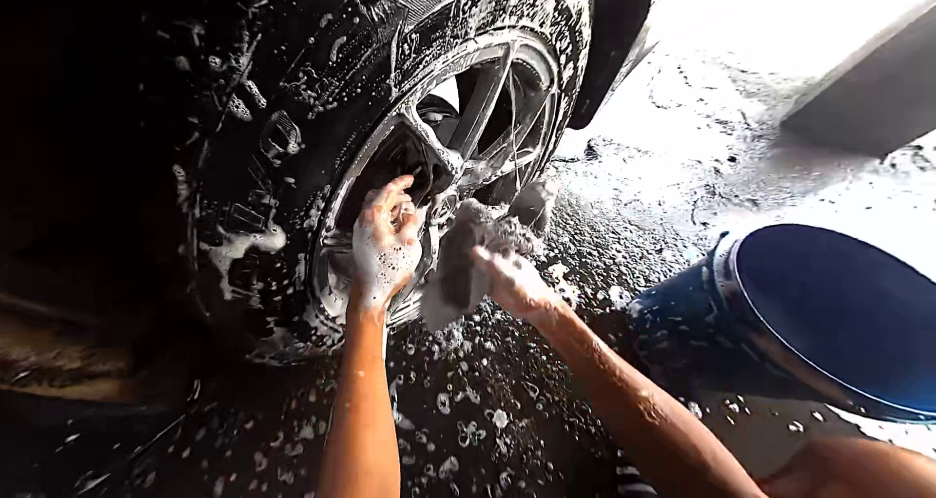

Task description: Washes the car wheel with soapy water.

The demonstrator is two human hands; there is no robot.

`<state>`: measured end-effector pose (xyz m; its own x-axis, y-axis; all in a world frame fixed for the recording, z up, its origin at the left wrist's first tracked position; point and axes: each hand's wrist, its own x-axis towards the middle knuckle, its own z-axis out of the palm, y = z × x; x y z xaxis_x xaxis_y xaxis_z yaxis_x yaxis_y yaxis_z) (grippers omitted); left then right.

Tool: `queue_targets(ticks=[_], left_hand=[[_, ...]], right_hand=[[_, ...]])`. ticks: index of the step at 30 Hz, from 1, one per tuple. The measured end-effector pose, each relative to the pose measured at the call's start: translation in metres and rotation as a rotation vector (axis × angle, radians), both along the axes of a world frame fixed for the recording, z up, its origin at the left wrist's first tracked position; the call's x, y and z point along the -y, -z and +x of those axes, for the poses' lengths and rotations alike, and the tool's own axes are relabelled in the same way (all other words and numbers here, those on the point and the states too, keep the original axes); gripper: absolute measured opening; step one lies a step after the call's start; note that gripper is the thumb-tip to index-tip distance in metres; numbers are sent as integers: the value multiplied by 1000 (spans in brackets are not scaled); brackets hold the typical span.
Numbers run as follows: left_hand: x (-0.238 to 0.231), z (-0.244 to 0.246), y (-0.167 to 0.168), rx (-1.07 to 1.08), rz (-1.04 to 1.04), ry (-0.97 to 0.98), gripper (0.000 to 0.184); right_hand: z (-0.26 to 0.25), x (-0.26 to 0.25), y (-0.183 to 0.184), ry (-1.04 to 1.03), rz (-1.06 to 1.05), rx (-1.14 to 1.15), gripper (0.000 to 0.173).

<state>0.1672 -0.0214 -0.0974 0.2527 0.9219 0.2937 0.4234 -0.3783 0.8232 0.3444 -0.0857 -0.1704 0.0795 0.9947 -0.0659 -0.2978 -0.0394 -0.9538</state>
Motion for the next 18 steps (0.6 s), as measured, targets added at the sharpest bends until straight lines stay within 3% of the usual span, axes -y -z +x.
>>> queue_targets(ticks=[2, 5, 8, 11, 14, 16, 18], left_hand=[[0, -5, -1, -31, -130, 218, 46], [-6, 11, 19, -12, -289, 482, 55], [-10, 35, 54, 111, -410, 602, 29], [-9, 60, 65, 176, -446, 746, 16], [-7, 75, 59, 54, -210, 710, 5], [1, 79, 59, -47, -112, 624, 8], [11, 80, 54, -47, -64, 507, 9]], right_hand=[[-12, 12, 0, 37, 51, 132, 19], [-4, 21, -17, -87, 149, 514, 14], [12, 27, -25, -172, 105, 739, 14], [21, 48, -4, -107, -46, 656, 14], [43, 73, 31, -125, -171, 482, 14], [61, 85, 39, -171, -167, 531, 15], [66, 86, 38, 39, -59, 654, 38]])
